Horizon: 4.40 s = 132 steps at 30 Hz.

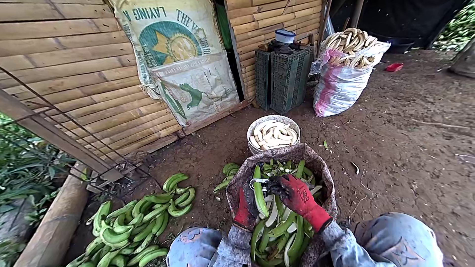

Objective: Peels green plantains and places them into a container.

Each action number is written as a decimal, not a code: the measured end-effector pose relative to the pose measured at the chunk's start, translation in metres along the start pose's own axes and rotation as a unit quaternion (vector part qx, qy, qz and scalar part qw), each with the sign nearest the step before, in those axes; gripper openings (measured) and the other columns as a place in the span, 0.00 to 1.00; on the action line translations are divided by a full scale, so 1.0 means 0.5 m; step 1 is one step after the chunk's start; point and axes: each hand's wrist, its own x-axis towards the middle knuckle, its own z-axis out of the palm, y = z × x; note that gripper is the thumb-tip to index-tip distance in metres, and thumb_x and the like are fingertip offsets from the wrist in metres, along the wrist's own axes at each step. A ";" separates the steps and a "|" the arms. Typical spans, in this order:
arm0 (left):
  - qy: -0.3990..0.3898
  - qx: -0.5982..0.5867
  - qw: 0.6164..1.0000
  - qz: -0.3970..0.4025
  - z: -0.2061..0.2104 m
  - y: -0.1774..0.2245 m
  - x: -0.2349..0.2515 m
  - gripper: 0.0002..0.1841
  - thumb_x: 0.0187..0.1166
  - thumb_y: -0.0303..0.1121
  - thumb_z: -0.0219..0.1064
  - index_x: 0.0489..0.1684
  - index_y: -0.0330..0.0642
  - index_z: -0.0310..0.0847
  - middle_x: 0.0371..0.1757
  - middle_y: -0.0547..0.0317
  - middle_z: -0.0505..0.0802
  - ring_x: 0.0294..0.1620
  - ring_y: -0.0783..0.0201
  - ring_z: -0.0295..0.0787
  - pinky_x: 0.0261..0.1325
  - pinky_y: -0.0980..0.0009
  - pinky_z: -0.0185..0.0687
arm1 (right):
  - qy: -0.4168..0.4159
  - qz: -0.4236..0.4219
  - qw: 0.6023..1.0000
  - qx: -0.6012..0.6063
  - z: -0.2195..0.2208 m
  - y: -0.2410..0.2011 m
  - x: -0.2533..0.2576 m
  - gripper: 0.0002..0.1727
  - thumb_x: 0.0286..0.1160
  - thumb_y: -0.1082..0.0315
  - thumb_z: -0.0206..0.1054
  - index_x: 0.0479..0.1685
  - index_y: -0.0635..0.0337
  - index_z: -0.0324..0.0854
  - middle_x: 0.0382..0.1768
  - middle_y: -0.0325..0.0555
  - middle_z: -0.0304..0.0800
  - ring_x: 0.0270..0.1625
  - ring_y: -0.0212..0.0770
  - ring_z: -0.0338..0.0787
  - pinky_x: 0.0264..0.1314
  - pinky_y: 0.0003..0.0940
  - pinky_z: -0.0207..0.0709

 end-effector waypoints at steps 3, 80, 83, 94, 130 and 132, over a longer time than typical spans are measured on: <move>-0.020 0.135 0.990 0.030 0.005 -0.006 -0.019 0.21 0.95 0.35 0.44 0.74 0.30 0.73 0.54 0.50 0.89 0.46 0.70 0.87 0.55 0.73 0.84 | -0.024 0.187 0.982 -0.003 -0.027 0.009 0.039 0.27 0.77 0.66 0.63 0.76 0.65 0.77 0.66 0.66 0.84 0.67 0.63 0.87 0.70 0.57 0.77; 0.070 0.008 0.997 0.035 -0.012 0.027 0.041 0.22 0.95 0.38 0.42 0.64 0.32 0.78 0.37 0.54 0.89 0.29 0.64 0.86 0.34 0.68 0.87 | -0.103 0.083 0.949 0.285 -0.047 0.001 -0.015 0.19 0.89 0.58 0.54 0.61 0.63 0.82 0.33 0.38 0.88 0.28 0.26 0.82 0.33 0.24 0.77; 0.020 -0.009 1.000 -0.009 -0.002 0.024 0.038 0.21 0.94 0.35 0.42 0.63 0.32 0.79 0.37 0.53 0.90 0.30 0.66 0.87 0.35 0.71 0.86 | -0.157 -0.046 0.981 0.106 -0.061 -0.013 -0.022 0.18 0.84 0.60 0.60 0.62 0.61 0.85 0.53 0.53 0.93 0.56 0.48 0.93 0.63 0.50 0.82; 0.032 0.096 0.995 0.014 0.042 -0.026 -0.003 0.19 0.92 0.35 0.53 0.68 0.28 0.77 0.55 0.47 0.89 0.52 0.67 0.87 0.60 0.70 0.82 | -0.082 0.222 0.971 -0.046 -0.043 0.003 0.053 0.31 0.85 0.63 0.57 0.86 0.65 0.63 0.70 0.63 0.84 0.69 0.61 0.88 0.71 0.58 0.77; 0.136 -0.013 0.990 0.046 -0.021 -0.035 0.046 0.24 0.95 0.42 0.44 0.80 0.33 0.64 0.57 0.44 0.87 0.52 0.61 0.88 0.59 0.63 0.87 | -0.065 0.075 0.994 0.051 -0.012 -0.054 -0.052 0.22 0.76 0.56 0.67 0.66 0.55 0.85 0.55 0.54 0.90 0.56 0.53 0.92 0.59 0.51 0.84; 0.131 -0.055 0.988 0.065 -0.019 -0.036 0.044 0.22 0.96 0.40 0.43 0.75 0.33 0.66 0.51 0.48 0.88 0.48 0.62 0.90 0.56 0.64 0.89 | -0.091 0.094 0.991 0.011 -0.007 -0.069 -0.048 0.23 0.74 0.60 0.67 0.69 0.55 0.82 0.58 0.61 0.88 0.56 0.60 0.91 0.55 0.56 0.84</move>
